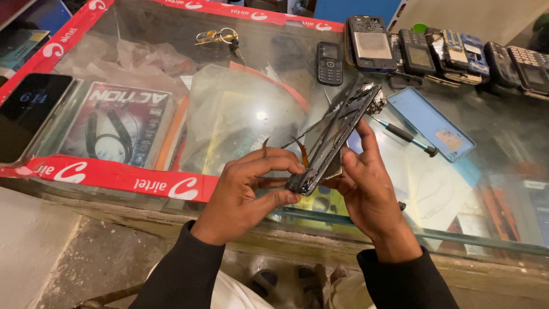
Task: The person uses a screwdriver and tweezers to remove screws and separate the casing of a mobile phone. They carefully pry open the device, disconnect a ribbon cable, and remove the front frame, leaving the internal components exposed on the work surface.
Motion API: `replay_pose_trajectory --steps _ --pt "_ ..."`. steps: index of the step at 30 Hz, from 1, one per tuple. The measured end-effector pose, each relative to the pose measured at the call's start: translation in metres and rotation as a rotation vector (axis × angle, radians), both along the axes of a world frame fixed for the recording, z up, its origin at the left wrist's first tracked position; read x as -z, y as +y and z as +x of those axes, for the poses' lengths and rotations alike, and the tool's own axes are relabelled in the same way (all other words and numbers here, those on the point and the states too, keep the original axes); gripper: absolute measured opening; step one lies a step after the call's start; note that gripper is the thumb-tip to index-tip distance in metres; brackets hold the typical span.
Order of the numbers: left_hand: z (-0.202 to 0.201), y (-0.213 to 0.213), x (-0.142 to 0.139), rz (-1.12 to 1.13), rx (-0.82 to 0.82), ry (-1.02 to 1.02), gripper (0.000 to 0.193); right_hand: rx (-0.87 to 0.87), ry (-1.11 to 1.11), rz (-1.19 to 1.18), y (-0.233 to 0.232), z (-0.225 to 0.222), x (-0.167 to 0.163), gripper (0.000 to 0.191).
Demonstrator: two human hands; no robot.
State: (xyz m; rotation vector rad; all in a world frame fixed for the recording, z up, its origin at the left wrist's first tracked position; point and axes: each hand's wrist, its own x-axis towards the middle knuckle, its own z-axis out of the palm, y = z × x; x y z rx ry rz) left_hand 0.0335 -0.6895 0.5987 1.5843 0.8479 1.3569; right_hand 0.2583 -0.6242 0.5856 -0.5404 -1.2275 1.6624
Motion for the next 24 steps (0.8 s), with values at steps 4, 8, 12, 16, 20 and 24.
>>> replay_pose_trajectory --steps 4,8,12,16,20,24 --pt "0.002 -0.001 -0.001 0.043 -0.012 0.03 0.031 -0.033 -0.052 -0.011 -0.001 0.002 -0.005 0.097" --pt "0.005 -0.003 -0.001 0.032 -0.036 0.043 0.029 -0.087 0.025 -0.021 -0.004 0.003 -0.009 0.109" --pt "0.006 -0.002 0.0 0.041 -0.089 0.066 0.029 -0.09 0.078 -0.032 -0.004 0.001 -0.014 0.118" --pt "0.007 -0.002 0.002 -0.006 -0.055 0.028 0.028 -0.106 0.089 -0.013 -0.004 -0.004 -0.016 0.125" --pt "0.007 -0.001 -0.001 -0.07 -0.039 -0.011 0.029 -0.096 0.082 0.063 -0.004 -0.01 -0.018 0.128" --pt "0.006 -0.003 -0.008 0.007 -0.079 0.162 0.031 -0.046 0.021 0.131 -0.008 -0.012 -0.019 0.131"
